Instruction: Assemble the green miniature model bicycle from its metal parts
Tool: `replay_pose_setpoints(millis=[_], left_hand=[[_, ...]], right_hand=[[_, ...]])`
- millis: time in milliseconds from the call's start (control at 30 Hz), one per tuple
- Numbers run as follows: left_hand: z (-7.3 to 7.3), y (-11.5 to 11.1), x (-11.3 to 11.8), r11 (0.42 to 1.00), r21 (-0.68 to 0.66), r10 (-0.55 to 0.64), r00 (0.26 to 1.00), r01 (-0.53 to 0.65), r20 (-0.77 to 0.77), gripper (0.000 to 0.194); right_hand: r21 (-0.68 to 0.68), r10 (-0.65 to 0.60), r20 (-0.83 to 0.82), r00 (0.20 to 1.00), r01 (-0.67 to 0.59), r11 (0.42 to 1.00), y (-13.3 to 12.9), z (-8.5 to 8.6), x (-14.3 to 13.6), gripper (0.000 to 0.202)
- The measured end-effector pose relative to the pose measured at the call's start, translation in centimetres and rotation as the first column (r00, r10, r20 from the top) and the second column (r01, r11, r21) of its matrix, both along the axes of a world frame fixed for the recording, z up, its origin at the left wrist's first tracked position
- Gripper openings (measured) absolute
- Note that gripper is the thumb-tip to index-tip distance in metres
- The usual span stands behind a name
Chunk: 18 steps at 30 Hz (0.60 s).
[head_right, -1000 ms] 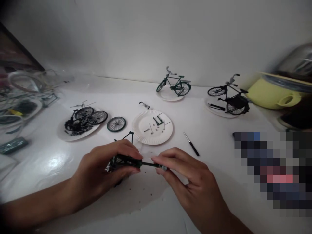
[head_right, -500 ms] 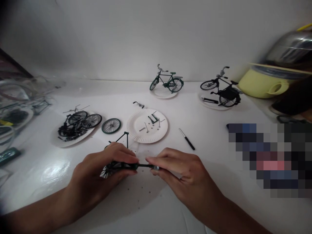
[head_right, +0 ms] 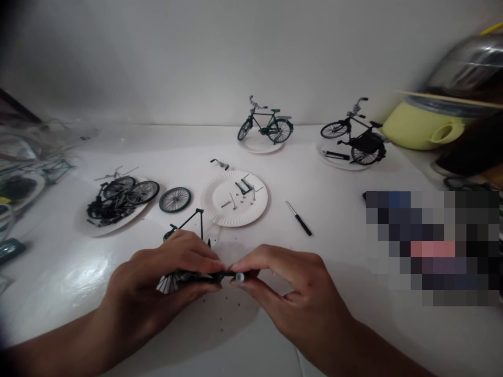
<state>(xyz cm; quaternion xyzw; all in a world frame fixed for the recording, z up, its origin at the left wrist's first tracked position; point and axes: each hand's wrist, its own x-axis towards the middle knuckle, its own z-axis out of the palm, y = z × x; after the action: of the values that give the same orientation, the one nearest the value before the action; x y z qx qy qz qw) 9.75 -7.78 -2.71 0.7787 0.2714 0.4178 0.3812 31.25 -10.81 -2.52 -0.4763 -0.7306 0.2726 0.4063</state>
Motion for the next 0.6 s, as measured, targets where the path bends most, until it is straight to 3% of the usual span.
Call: replay_pose_setpoints(millis=[267,600], left_hand=[[0.05,0.05,0.20,0.994,0.089,0.058,0.998,-0.058,-0.005,0.020],[0.06,-0.53,0.17,0.991,-0.119,0.064,0.997,-0.059,0.033,0.021]], right_hand=[[0.106,-0.059,0.040,0.997,0.054,0.993,-0.38,-0.02,-0.28,0.020],[0.152,0.026,0.061,0.998,-0.035,0.988,-0.72,-0.44,0.04,0.028]])
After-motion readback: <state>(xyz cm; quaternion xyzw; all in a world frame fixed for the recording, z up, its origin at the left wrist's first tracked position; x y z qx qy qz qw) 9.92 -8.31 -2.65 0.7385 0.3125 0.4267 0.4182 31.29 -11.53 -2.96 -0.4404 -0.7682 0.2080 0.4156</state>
